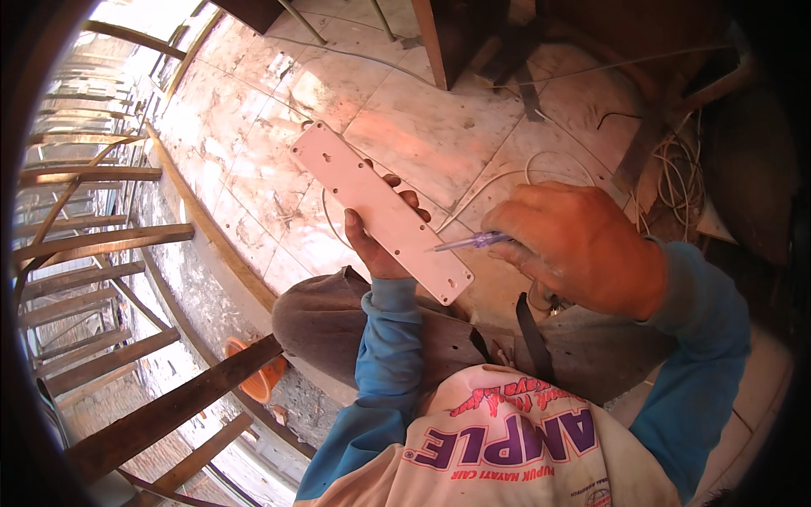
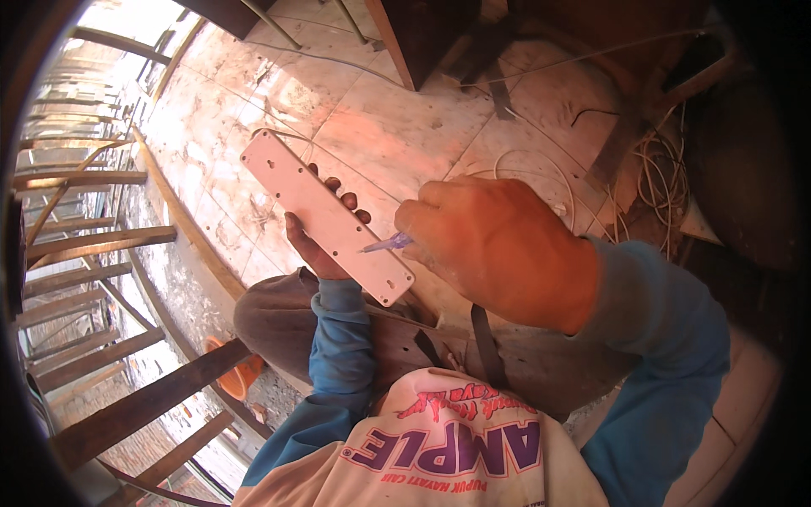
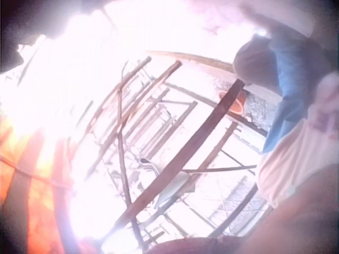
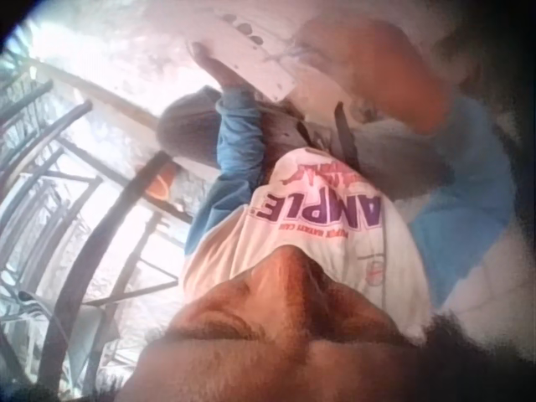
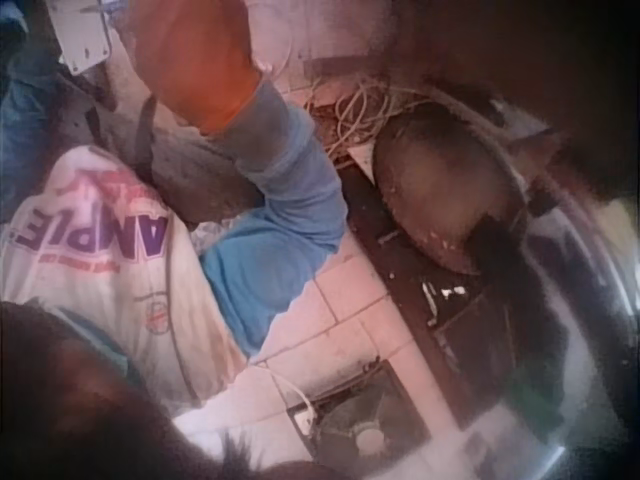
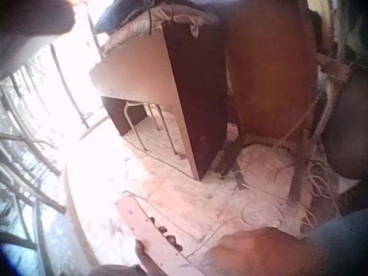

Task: The person unscrews the back cover of a power strip using a screwdriver, removes the cover, and handles the internal electrical wiring.

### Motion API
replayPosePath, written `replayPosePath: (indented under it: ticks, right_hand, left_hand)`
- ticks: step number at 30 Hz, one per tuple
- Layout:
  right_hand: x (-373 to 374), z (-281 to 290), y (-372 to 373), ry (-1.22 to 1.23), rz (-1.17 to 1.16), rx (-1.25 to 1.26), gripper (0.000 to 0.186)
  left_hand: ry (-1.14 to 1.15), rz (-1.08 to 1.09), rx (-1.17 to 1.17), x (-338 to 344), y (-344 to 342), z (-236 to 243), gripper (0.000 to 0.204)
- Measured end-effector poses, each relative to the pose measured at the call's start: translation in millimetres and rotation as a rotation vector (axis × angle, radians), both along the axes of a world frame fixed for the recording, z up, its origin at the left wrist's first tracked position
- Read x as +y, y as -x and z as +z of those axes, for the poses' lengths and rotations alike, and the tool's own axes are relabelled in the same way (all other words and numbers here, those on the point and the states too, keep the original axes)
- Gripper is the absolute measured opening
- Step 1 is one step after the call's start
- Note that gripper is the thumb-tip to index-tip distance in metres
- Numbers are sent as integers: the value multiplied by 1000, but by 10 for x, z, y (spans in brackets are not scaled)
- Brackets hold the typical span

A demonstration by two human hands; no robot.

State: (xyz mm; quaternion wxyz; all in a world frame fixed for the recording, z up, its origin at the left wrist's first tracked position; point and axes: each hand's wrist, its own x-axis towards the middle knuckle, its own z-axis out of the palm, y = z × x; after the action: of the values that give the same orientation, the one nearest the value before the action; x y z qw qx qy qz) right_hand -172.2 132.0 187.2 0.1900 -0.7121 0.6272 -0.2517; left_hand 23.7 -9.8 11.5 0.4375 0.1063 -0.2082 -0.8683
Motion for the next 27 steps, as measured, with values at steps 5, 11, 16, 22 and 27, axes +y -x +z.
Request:
replayPosePath:
  ticks: [5,11,16,22,27]
  right_hand:
    - [-52,-157,-155,68,21,-80,16]
    - [-109,-192,-185,24,-49,-66,18]
    - [-214,-209,-146,0,-154,-197,19]
    - [-340,-384,-150,-199,-300,-690,24]
    - [-351,-672,-173,-276,-335,-606,52]
  left_hand:
    - [6,-14,-24,42,55,57,78]
    - [-85,-1,-77,83,89,146,74]
    - [-87,21,-175,79,86,157,73]
    - [-12,-122,-214,115,-59,-28,72]
    - [-56,-71,-352,350,154,14,75]
